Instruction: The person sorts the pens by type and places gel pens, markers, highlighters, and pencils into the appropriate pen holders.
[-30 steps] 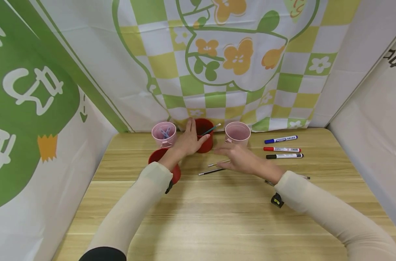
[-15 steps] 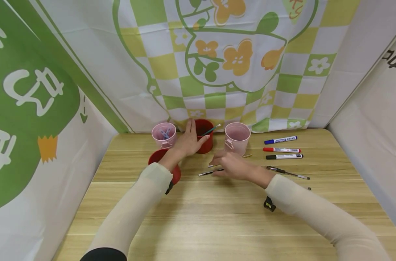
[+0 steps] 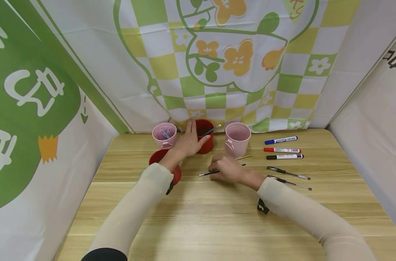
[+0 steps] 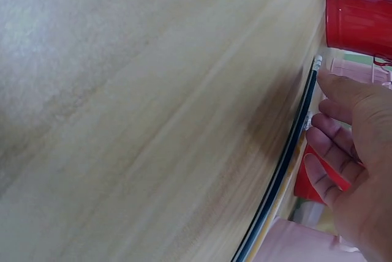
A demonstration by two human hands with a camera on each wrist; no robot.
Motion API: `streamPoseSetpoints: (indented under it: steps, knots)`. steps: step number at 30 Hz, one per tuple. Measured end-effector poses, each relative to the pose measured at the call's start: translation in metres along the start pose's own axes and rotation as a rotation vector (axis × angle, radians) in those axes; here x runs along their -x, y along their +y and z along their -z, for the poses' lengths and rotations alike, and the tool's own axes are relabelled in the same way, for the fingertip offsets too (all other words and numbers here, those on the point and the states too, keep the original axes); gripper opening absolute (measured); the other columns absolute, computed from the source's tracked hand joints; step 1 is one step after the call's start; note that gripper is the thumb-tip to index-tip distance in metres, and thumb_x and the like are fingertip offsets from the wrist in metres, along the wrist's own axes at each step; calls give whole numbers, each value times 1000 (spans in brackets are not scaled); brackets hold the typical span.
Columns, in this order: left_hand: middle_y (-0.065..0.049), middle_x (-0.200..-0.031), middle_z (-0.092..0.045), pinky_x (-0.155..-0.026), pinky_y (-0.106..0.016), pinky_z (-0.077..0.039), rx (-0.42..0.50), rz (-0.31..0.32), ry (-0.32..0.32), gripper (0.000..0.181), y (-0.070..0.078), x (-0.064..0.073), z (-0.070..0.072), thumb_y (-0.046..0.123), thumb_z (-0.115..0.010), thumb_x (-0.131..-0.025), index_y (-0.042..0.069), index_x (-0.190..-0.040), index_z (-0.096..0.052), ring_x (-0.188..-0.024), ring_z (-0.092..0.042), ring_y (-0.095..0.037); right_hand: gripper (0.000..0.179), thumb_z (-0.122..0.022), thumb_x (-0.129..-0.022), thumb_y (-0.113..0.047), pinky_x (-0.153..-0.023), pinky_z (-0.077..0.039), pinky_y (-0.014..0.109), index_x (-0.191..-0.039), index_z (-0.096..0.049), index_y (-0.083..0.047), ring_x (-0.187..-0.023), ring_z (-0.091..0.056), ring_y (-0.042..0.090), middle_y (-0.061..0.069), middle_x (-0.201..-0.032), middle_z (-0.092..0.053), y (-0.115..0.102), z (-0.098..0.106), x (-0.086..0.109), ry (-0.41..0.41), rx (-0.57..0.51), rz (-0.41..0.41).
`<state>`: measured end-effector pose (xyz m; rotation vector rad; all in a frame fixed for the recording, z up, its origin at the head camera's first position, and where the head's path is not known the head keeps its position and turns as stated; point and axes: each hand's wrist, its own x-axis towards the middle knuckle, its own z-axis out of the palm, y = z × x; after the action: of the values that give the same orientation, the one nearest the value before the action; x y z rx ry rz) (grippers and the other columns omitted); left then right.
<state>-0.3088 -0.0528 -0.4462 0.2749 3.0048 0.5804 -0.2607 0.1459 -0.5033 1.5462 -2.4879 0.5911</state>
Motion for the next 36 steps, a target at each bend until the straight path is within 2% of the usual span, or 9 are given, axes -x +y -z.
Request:
streamPoseSetpoints:
  steps: [4,9,22,31,36]
  knots:
    - [-13,-163,11,-88,-40,-53,1,1,-4,99,0,0,0,69,-33,-95,3,-154,12,-136,-42,-32,20,-82,-79,-23,-74,-53,30,-94,-78,-9,-84,-63,12,2,-89,-67,2,-3,0,-4,0,-15]
    - [-12,-163,11,-90,-40,-52,0,4,-5,99,0,0,-1,69,-32,-95,4,-155,12,-134,-45,-32,21,-81,-81,-22,-73,-53,29,-96,-79,-9,-84,-63,12,2,-89,-66,5,-7,3,-6,-14,-37]
    - [-14,-164,6,-102,-42,-45,2,-4,19,98,1,0,-1,66,-36,-96,1,-155,8,-140,-37,-32,18,-83,-78,-19,-72,-53,29,-94,-80,-10,-84,-64,11,-1,-89,-67,14,-20,9,80,-32,-26]
    - [-14,-164,5,-104,-44,-43,-6,0,19,98,1,0,-1,67,-36,-96,2,-155,8,-140,-36,-34,14,-84,-77,-19,-72,-52,29,-89,-81,-13,-83,-62,10,-4,-84,-65,14,-25,14,133,-67,-103]
    - [-14,-164,5,-103,-46,-44,-4,6,17,98,2,1,0,66,-37,-96,2,-155,8,-139,-37,-34,10,-84,-77,-18,-71,-52,26,-86,-81,-14,-81,-61,7,-7,-81,-63,15,-28,15,167,-55,-70]
